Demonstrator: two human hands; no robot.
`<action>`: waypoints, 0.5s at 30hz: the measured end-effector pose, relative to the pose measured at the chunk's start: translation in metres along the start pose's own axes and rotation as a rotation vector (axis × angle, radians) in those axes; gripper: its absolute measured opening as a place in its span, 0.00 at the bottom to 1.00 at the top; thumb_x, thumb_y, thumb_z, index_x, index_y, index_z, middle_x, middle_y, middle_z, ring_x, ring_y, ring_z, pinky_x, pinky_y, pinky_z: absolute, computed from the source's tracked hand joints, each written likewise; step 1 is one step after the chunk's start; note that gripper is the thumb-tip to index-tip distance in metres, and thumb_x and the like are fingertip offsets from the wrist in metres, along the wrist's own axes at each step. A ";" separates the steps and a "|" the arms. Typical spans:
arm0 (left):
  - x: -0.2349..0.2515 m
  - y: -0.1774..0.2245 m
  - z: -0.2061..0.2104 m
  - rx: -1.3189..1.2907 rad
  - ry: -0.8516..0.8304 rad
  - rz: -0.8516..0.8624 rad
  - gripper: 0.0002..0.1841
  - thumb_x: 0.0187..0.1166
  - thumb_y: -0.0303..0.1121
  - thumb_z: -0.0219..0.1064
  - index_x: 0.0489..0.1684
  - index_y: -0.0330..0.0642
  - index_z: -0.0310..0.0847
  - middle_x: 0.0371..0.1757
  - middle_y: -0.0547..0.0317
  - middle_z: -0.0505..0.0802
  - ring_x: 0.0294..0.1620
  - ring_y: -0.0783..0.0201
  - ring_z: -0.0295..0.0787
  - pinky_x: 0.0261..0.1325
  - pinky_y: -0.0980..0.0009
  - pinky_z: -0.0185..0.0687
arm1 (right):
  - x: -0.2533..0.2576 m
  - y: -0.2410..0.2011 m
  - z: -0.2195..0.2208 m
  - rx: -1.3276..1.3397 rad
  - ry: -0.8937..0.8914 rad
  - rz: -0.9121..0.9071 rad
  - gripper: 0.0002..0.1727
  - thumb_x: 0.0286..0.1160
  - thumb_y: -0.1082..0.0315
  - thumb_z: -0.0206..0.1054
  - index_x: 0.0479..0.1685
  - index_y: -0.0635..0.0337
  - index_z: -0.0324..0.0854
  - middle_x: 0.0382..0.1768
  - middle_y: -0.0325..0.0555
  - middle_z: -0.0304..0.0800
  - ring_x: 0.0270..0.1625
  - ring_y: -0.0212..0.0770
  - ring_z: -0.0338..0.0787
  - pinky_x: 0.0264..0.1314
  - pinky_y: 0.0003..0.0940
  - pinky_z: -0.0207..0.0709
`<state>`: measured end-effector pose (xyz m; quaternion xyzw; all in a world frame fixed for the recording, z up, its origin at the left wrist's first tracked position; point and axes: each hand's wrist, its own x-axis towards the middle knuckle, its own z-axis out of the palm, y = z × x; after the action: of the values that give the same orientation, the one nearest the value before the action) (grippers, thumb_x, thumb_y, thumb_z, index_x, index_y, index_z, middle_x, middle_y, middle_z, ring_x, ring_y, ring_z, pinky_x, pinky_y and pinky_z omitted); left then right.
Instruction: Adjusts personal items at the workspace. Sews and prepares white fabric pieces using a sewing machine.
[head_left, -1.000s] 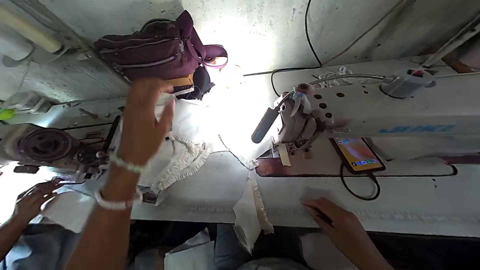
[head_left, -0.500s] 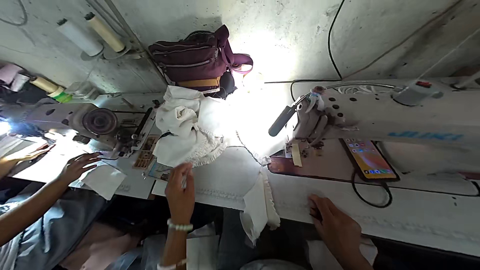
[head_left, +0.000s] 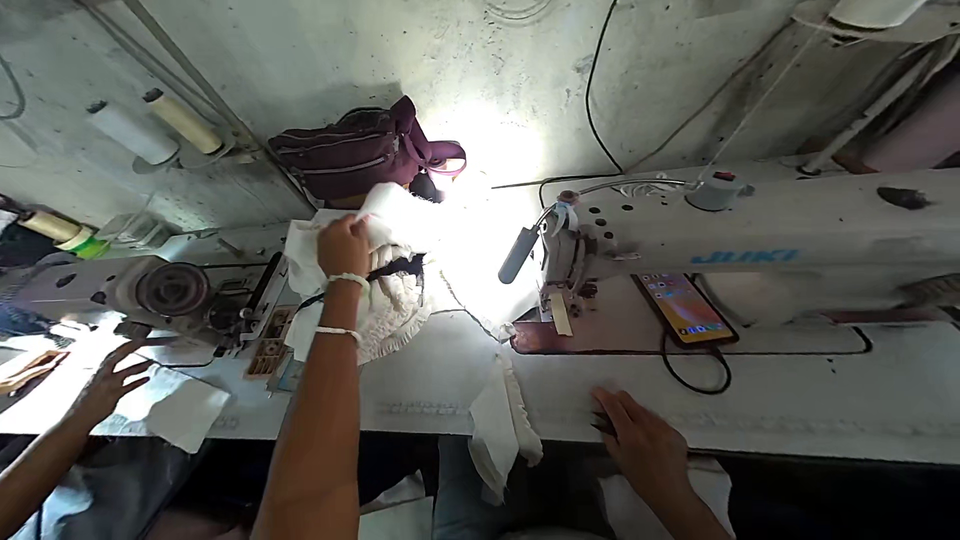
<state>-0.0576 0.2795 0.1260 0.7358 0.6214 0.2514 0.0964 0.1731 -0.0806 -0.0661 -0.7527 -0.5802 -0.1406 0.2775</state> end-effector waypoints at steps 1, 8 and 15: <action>0.006 0.001 -0.011 -0.040 0.012 -0.001 0.23 0.92 0.42 0.55 0.61 0.27 0.84 0.60 0.23 0.88 0.68 0.27 0.82 0.73 0.30 0.68 | 0.000 0.001 0.000 -0.001 -0.004 -0.007 0.17 0.52 0.73 0.72 0.44 0.66 0.92 0.28 0.56 0.89 0.23 0.56 0.91 0.17 0.48 0.78; 0.035 0.002 -0.053 -0.471 0.101 -0.051 0.24 0.93 0.42 0.49 0.69 0.28 0.75 0.58 0.34 0.86 0.56 0.50 0.86 0.63 0.49 0.81 | 0.002 0.003 0.000 0.044 -0.034 0.007 0.19 0.48 0.74 0.73 0.46 0.64 0.92 0.28 0.55 0.89 0.22 0.56 0.90 0.15 0.48 0.76; 0.030 -0.044 -0.055 -0.179 0.296 -0.349 0.36 0.82 0.29 0.61 0.90 0.29 0.48 0.77 0.22 0.76 0.79 0.32 0.74 0.78 0.41 0.70 | 0.003 0.006 -0.015 0.206 -0.148 0.085 0.19 0.56 0.75 0.73 0.52 0.64 0.91 0.33 0.57 0.90 0.27 0.58 0.92 0.22 0.54 0.80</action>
<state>-0.1194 0.3079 0.1607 0.5611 0.7215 0.3903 0.1110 0.1811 -0.0876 -0.0543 -0.7523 -0.5781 -0.0126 0.3158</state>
